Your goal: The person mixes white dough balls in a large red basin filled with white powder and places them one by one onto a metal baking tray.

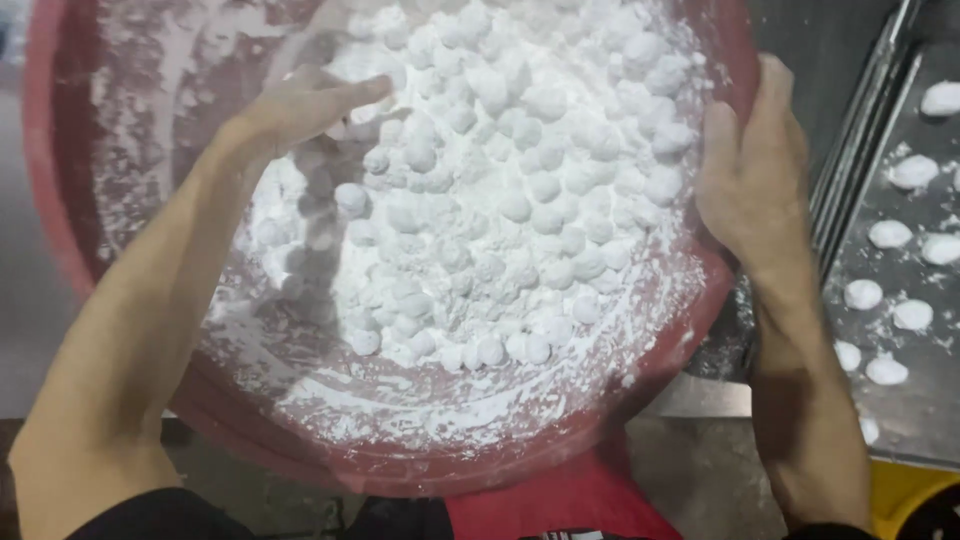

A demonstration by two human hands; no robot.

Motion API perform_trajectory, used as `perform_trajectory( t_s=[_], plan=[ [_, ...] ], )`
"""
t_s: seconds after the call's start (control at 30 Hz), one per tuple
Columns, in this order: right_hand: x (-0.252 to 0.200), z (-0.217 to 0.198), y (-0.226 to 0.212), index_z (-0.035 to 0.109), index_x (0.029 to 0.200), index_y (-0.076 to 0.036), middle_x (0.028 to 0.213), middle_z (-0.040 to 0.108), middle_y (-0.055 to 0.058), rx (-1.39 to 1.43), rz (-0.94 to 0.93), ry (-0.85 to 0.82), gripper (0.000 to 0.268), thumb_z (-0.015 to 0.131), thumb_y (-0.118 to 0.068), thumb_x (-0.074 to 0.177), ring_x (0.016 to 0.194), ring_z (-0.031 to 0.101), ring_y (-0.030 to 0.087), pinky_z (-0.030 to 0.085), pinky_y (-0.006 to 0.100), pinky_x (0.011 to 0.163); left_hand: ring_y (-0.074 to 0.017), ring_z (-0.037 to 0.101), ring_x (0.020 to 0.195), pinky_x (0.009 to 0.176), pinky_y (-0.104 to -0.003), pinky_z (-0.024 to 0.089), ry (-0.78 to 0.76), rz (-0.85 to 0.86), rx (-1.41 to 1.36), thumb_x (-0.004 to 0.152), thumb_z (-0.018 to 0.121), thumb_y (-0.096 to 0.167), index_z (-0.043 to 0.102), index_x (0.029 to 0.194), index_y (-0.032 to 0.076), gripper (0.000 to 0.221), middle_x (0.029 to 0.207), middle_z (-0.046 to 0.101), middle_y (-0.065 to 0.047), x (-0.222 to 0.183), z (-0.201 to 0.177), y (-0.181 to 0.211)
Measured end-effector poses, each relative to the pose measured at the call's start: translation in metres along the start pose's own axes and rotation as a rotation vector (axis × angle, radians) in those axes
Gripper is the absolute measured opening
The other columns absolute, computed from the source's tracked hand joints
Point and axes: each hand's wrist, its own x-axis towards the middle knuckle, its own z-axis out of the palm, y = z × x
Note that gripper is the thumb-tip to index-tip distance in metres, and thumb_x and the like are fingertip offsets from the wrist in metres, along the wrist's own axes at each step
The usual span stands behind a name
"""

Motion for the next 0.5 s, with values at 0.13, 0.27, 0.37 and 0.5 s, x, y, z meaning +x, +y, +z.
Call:
perform_trajectory(
  t_s=[0.13,0.27,0.37,0.5],
  plan=[
    [-0.001,0.003,0.002,0.044,0.141,0.004,0.124,0.068,0.030,-0.017,-0.052,0.065,0.031,0.051,-0.010,0.115,0.113,0.070,0.045,0.054,0.050,0.095,-0.0287,0.042,0.123,0.107,-0.055,0.035,-0.299,0.095,0.021,0.085,0.054,0.076,0.056,0.146,0.019,0.084,0.132,0.049,-0.012,0.030,0.042,0.049],
    [-0.006,0.009,0.003,0.051,0.139,0.003,0.117,0.072,0.027,-0.019,0.029,0.157,0.030,0.058,-0.010,0.112,0.108,0.071,0.045,0.054,0.049,0.091,-0.0363,0.000,0.156,0.107,-0.080,0.015,-0.620,0.089,-0.025,0.074,0.057,0.082,0.050,0.157,0.033,0.096,0.172,0.016,-0.007,0.031,0.066,0.076],
    [-0.002,0.012,0.005,0.057,0.133,0.005,0.108,0.072,0.027,-0.054,0.002,0.227,0.029,0.062,-0.012,0.110,0.102,0.070,0.046,0.054,0.050,0.086,-0.0418,-0.005,0.157,0.100,-0.091,0.024,-0.725,0.130,0.096,0.072,0.064,0.081,0.048,0.159,0.034,0.100,0.175,0.010,-0.008,0.019,0.078,0.094],
    [-0.003,0.018,0.008,0.064,0.117,0.009,0.101,0.071,0.028,-0.174,-0.241,0.387,0.023,0.066,-0.012,0.107,0.090,0.070,0.045,0.054,0.048,0.077,-0.0418,0.005,0.157,0.117,-0.076,0.022,-0.867,0.000,0.363,0.060,0.079,0.069,0.034,0.154,0.030,0.112,0.171,0.012,-0.010,-0.034,0.098,0.117]
  ],
)
